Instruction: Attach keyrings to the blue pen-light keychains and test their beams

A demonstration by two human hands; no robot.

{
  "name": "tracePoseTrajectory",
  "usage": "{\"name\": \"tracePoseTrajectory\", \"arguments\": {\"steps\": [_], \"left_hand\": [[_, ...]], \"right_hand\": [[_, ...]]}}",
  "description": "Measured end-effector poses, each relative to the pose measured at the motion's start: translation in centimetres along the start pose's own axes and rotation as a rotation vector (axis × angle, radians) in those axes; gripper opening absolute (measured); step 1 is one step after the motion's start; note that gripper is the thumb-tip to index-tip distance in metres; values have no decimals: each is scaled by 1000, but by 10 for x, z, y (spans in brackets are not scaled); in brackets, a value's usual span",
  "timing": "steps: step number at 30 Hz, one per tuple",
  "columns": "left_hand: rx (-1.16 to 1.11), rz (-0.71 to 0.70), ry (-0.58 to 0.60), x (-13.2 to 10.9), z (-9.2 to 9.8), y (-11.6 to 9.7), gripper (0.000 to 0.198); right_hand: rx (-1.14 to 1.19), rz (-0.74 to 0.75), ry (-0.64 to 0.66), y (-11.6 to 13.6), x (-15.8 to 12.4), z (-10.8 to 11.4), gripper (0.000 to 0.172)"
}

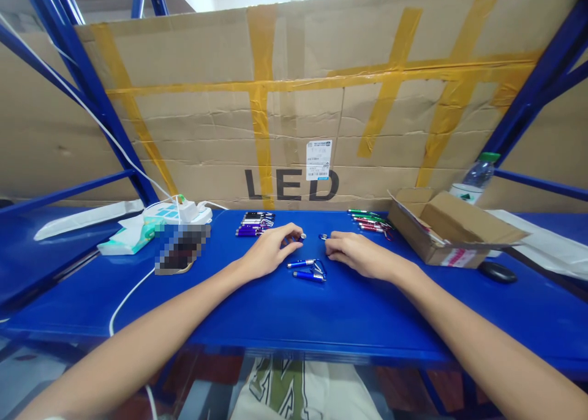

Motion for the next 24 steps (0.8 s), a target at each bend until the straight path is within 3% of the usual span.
{"name": "tracePoseTrajectory", "arguments": {"steps": [3,8,14,19,24], "left_hand": [[4,-10,35,0,-2,-1,21],[23,-69,68,-1,-6,-8,26],[-12,-56,68,-1,-8,-13,26],[-18,-40,30,0,-6,-12,29],[-33,-21,29,-2,-7,-9,28]], "right_hand": [[70,17,-85,3,1,1,11],[324,43,-355,14,0,8,11],[369,124,-417,28,-3,8,20],[424,96,-548,24,-6,13,21],[384,148,-496,31,-7,10,26]]}}
Point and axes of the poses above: each hand's wrist, its own x-axis towards the middle knuckle, its own z-axis out of the back of the hand, y = z × x, the point moved 5 cm from there along x, towards the middle knuckle, and after that the axes turned 13 degrees about -z, right-handed, at the moved point
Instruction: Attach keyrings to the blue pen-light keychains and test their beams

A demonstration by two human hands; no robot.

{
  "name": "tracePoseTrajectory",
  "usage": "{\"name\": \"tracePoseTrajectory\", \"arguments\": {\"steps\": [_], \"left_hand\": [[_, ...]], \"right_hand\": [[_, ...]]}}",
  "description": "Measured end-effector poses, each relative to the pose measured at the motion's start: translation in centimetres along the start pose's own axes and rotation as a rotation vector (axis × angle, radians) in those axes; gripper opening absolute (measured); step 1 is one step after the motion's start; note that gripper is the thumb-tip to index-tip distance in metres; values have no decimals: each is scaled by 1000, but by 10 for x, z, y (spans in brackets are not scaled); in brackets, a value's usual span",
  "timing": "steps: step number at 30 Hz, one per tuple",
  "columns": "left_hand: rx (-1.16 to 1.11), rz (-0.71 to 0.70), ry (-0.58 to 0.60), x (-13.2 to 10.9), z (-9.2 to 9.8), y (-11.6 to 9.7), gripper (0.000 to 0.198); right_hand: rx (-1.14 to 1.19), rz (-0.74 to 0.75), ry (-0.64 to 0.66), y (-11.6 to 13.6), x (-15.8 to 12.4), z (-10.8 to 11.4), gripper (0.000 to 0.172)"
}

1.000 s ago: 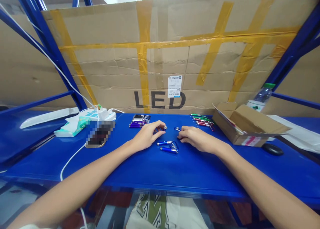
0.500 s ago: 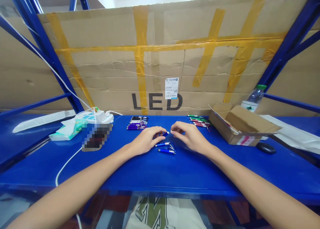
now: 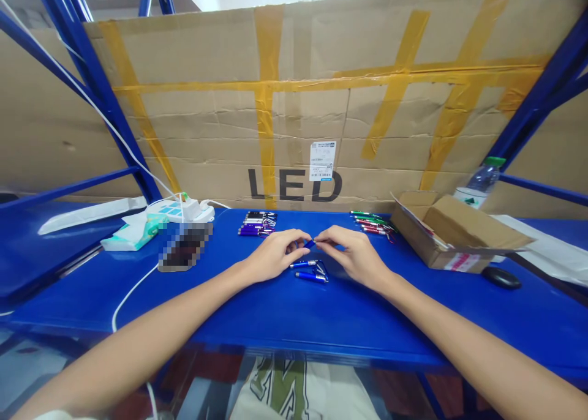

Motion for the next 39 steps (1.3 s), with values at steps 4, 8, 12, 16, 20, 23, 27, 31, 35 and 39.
{"name": "tracePoseTrajectory", "arguments": {"steps": [4,8,12,16,20,23,27,31,35,39], "left_hand": [[-70,76,-24,-1,-1,4,28],[-91,102,-67,0,1,8,28],[-95,105,-66,1,4,7,35],[-126,101,-46,1,5,4,38],[-125,97,-66,0,5,5,29],[-132,93,-64,0,4,7,26],[-129,63,-53,0,4,8,24],[-105,42,-41,0,4,8,24],[-73,47,-29,-1,3,11,33],[-45,51,-24,-1,4,11,27]], "right_hand": [[15,-11,65,1,1,-3,23],[-25,-81,-18,-15,5,1,26],[-364,-181,-32,-51,5,-3,44],[-584,-227,129,-78,2,-13,50],[-614,-188,221,-77,2,-15,37],[-594,-179,187,-69,5,-12,30],[-583,-197,190,-65,6,-13,23],[-533,-235,184,-67,5,-11,16],[-452,-265,162,-67,6,-8,15],[-248,-322,61,-60,9,-1,14]]}}
Point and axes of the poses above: each hand's wrist, its own x-axis towards the middle knuckle, its own z-axis out of the back of the hand, y = z × x, the point moved 5 cm from there along x, towards the middle knuckle, and after that the axes turned 13 degrees about -z, right-handed, at the moved point
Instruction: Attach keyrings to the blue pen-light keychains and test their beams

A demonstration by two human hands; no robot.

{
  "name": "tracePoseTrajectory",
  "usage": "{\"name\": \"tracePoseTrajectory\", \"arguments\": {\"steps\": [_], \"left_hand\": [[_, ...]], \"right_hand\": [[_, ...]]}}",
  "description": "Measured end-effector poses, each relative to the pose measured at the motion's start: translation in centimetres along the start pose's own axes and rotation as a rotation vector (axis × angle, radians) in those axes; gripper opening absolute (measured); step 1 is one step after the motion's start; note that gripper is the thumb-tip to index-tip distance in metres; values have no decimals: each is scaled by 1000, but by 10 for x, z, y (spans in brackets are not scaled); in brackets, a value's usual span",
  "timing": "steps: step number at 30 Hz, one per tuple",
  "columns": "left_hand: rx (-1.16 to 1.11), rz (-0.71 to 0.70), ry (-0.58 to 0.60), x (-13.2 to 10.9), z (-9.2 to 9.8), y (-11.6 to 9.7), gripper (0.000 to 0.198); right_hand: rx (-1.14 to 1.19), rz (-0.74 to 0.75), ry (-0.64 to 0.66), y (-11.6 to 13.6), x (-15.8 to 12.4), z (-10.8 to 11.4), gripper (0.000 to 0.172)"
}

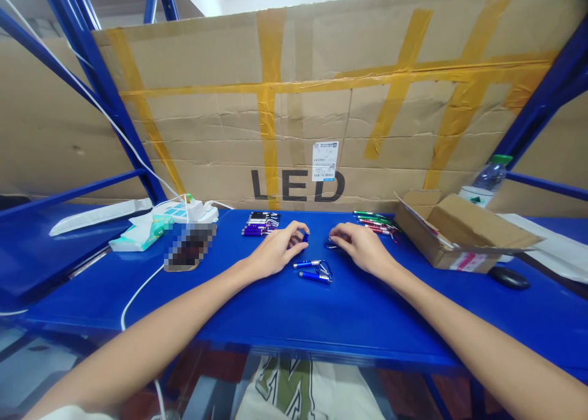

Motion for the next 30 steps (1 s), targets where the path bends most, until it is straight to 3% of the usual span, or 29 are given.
{"name": "tracePoseTrajectory", "arguments": {"steps": [5,8,16,20,25,27,30], "left_hand": [[31,-26,7,1,0,-5,25],[52,-61,9,1,-1,-10,26],[43,-93,-14,1,-1,-18,35],[-153,46,-19,2,-5,-17,47],[-592,329,22,0,-18,-9,62],[-649,350,31,1,-20,-9,63],[-527,276,22,2,-15,-14,61]], "right_hand": [[481,-5,44,19,-8,5,19],[571,50,65,32,-14,6,22],[389,194,-7,43,-20,8,18],[249,336,-75,49,-26,11,15],[25,521,-188,62,-37,14,18],[5,535,-208,64,-38,14,19],[96,511,-192,61,-38,14,17]]}}
Point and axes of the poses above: each hand's wrist, its own x-axis towards the middle knuckle, its own z-axis out of the back of the hand, y = z × x, the point moved 5 cm from there along x, towards the middle knuckle, and after that the axes turned 13 degrees about -z, right-handed, at the moved point
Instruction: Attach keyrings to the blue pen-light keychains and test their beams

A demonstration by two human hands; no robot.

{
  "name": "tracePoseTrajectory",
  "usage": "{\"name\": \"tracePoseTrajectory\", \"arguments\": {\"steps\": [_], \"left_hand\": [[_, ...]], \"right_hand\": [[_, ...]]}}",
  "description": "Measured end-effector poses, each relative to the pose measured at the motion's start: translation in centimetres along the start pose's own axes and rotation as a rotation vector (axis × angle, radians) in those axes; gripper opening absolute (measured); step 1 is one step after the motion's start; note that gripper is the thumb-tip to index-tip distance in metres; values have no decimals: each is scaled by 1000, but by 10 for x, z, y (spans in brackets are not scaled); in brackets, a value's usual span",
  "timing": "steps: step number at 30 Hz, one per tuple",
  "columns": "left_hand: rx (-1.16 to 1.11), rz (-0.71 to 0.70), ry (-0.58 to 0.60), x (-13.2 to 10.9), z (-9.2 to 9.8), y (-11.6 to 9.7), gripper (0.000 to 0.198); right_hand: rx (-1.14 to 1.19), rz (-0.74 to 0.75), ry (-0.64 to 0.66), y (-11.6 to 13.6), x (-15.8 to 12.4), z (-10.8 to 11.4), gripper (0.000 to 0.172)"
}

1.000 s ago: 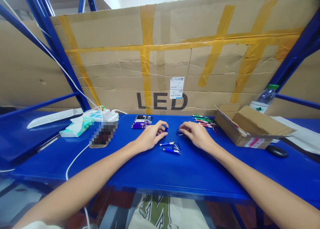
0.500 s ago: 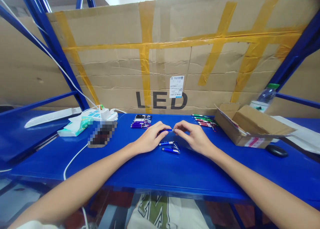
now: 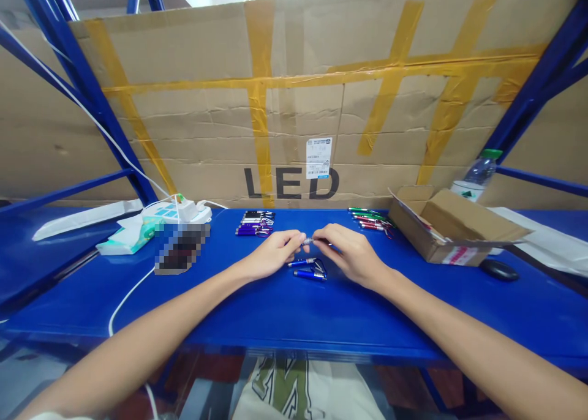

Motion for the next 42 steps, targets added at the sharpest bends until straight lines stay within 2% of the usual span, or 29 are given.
{"name": "tracePoseTrajectory", "arguments": {"steps": [5,7,9,13,16,19,21,24,26,27,29,31,35,38,42], "left_hand": [[379,-197,-21,-2,5,-16,41],[511,-298,-12,-3,5,-21,32],[636,-401,14,-5,5,-26,26],[879,-596,80,-10,0,-34,23],[1066,-730,107,-12,-6,-42,25],[1179,-792,112,-13,-10,-46,26],[1157,-762,95,-11,-10,-46,26],[967,-614,4,-8,-2,-38,23],[818,-491,-77,-6,6,-29,21],[766,-436,-112,-5,10,-24,21],[700,-348,-144,-4,15,-16,22],[653,-295,-152,-4,17,-12,22],[578,-267,-140,-3,16,-12,21],[539,-264,-104,-3,12,-11,20],[481,-298,-58,-2,9,-7,18]], "right_hand": [[158,-110,54,-6,-1,-4,16],[235,-209,88,-8,2,-6,16],[407,-380,149,-13,4,-10,18],[936,-793,389,-23,3,-25,32],[1225,-949,540,-23,-2,-30,37],[1297,-937,628,-21,-3,-31,38],[1203,-880,611,-26,-2,-29,40],[753,-696,378,-45,5,-18,37],[326,-508,184,-56,7,-7,18],[165,-428,195,-60,6,-7,11],[-22,-347,300,-68,0,-12,6],[-115,-311,361,-72,-5,-17,10],[-88,-304,328,-65,-4,-20,15],[127,-403,301,-60,0,-20,10],[470,-562,284,-56,3,-19,20]]}}
Point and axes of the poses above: each hand's wrist, its own x-axis towards the middle knuckle, its own z-axis out of the back of the hand, y = z × x, the point moved 5 cm from there along x, towards the middle knuckle, and after that the axes turned 13 degrees about -z, right-handed, at the moved point
